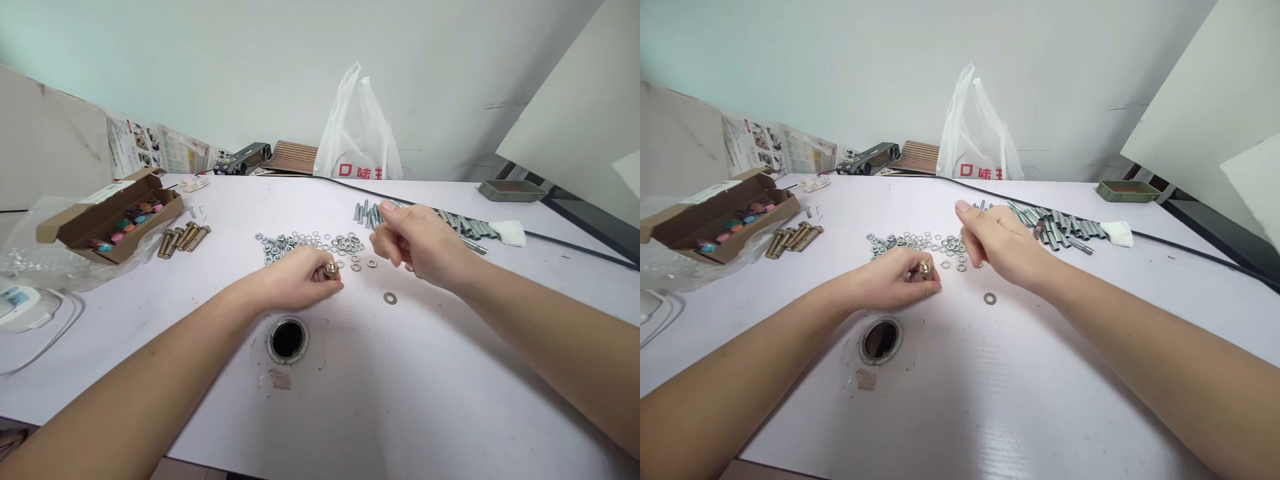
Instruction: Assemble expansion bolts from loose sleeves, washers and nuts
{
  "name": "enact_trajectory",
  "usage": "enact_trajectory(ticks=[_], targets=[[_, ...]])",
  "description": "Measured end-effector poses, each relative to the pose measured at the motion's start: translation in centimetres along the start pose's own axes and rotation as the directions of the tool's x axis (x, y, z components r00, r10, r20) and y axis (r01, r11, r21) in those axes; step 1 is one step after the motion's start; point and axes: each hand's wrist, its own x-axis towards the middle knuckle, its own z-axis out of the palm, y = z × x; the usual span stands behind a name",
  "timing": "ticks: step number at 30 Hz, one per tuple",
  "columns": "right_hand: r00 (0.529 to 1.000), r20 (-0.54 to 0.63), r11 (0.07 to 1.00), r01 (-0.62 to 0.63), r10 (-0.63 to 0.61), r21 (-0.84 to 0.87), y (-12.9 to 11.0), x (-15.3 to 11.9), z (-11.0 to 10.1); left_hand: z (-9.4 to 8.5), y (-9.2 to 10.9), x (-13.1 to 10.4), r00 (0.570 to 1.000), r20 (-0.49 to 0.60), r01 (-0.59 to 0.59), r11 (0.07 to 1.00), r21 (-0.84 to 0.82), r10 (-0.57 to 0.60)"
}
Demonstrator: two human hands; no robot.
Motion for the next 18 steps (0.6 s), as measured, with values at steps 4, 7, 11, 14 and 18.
enact_trajectory(ticks=[4, 7, 11, 14, 18], targets=[[0.998, 0.028, 0.995, -0.049, 0.051, -0.083, -0.5, 0.1, -0.6, -0.2, 0.4, 0.0, 0.999, -0.003, 0.044, 0.998, -0.047, -0.044], [0.989, 0.061, 0.954, -0.111, 0.133, -0.279, -0.7, 0.1, -1.9, -2.4, 0.6, -0.8, 0.983, 0.017, 0.184, 0.978, -0.102, -0.184], [0.931, 0.244, 0.806, -0.082, 0.272, -0.586, -0.4, 0.0, -2.4, -7.4, -1.1, -2.5, 0.887, -0.224, 0.443, 0.881, 0.165, -0.404], [0.907, 0.320, 0.792, -0.022, 0.272, -0.610, -0.1, -0.2, -1.4, -10.0, -3.8, -3.1, 0.766, -0.300, 0.641, 0.638, 0.427, -0.568], [0.891, 0.338, 0.759, -0.010, 0.302, -0.652, 0.4, -0.2, -0.9, -10.6, -6.6, -3.1, 0.688, -0.310, 0.708, 0.511, 0.487, -0.656]])
